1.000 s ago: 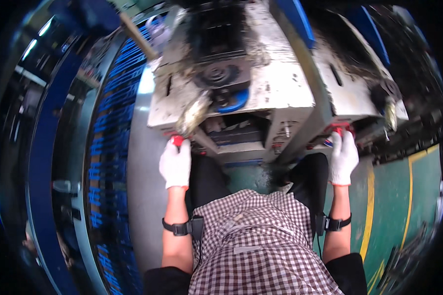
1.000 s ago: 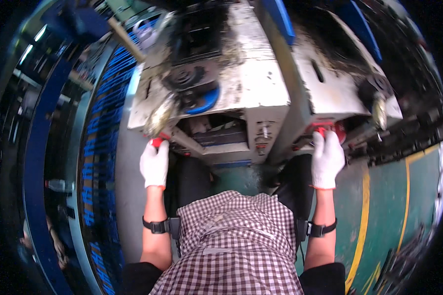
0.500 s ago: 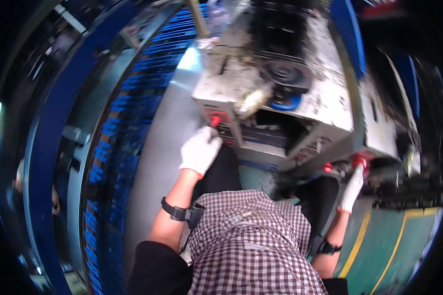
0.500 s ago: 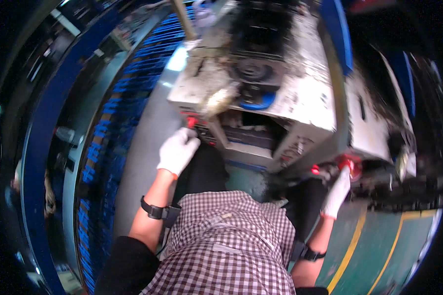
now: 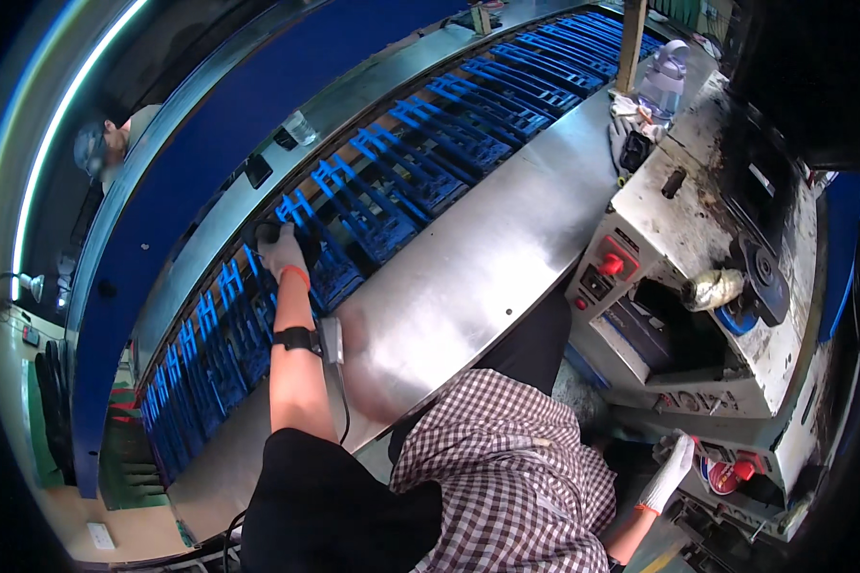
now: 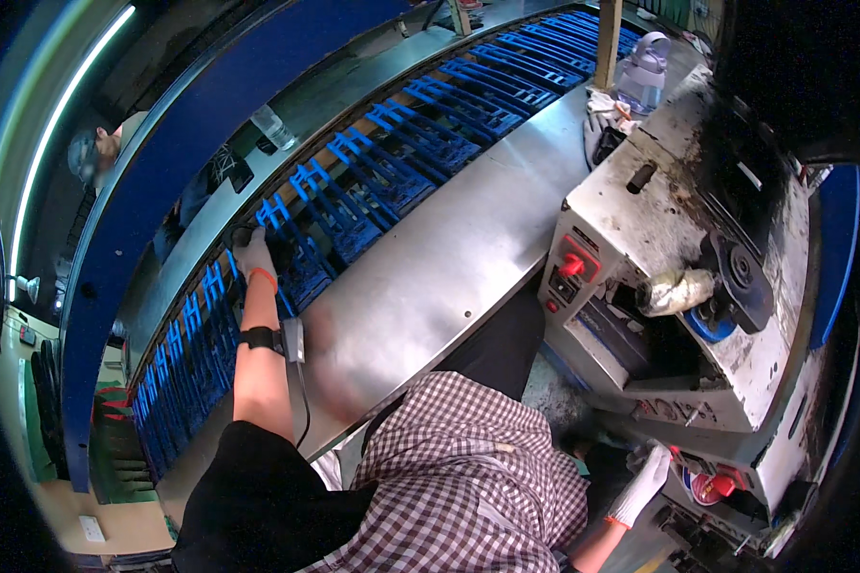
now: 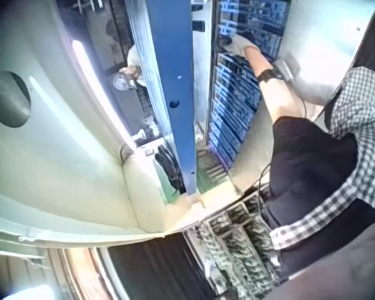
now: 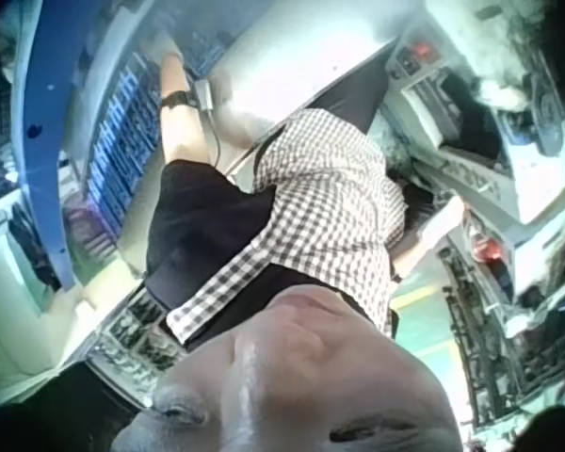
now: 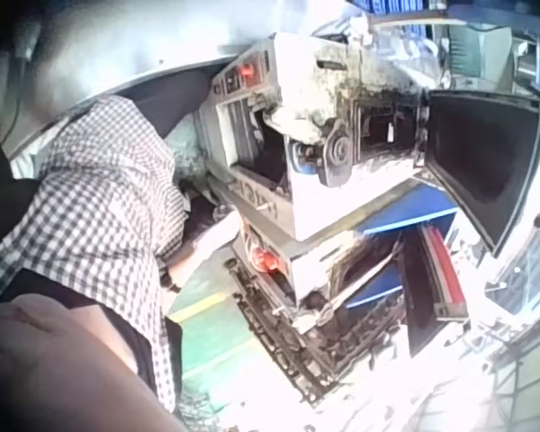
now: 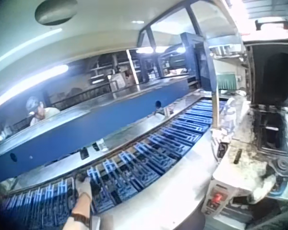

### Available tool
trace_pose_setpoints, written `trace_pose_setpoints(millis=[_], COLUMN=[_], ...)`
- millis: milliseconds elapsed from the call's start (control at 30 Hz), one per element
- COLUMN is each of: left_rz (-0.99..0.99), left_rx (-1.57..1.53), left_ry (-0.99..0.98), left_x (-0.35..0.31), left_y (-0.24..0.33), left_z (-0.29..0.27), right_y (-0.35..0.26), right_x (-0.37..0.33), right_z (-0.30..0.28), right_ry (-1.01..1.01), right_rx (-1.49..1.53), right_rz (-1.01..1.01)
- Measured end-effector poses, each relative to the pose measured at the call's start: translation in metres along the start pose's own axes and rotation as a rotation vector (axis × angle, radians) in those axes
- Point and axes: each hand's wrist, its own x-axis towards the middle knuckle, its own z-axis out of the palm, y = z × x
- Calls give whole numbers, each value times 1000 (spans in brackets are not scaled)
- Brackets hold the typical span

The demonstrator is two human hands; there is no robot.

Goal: Attaching shoe soles using a heat-press machine.

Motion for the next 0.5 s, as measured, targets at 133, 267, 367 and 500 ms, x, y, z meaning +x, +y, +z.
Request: trace_pose_setpoints(millis=[133,267,367,500], left_rz=[-176,-616,-607,-634], left_rx=[-311,-267,-347,-625], left_ry=[65,-367,-454,-736], left_x=[26,52,18,5], left_y=[-21,-12,-11,-30], left_z=[37,14,31,-24], right_y=[-17,-33,-52,-68], right_x=[5,-7,-22,-28], right_z=[15,35,45,61], right_ry=[-16,-51,-78,-141], right_rx=[-54,-77,-22,95], right_rz=[-38,-155,-117,-92])
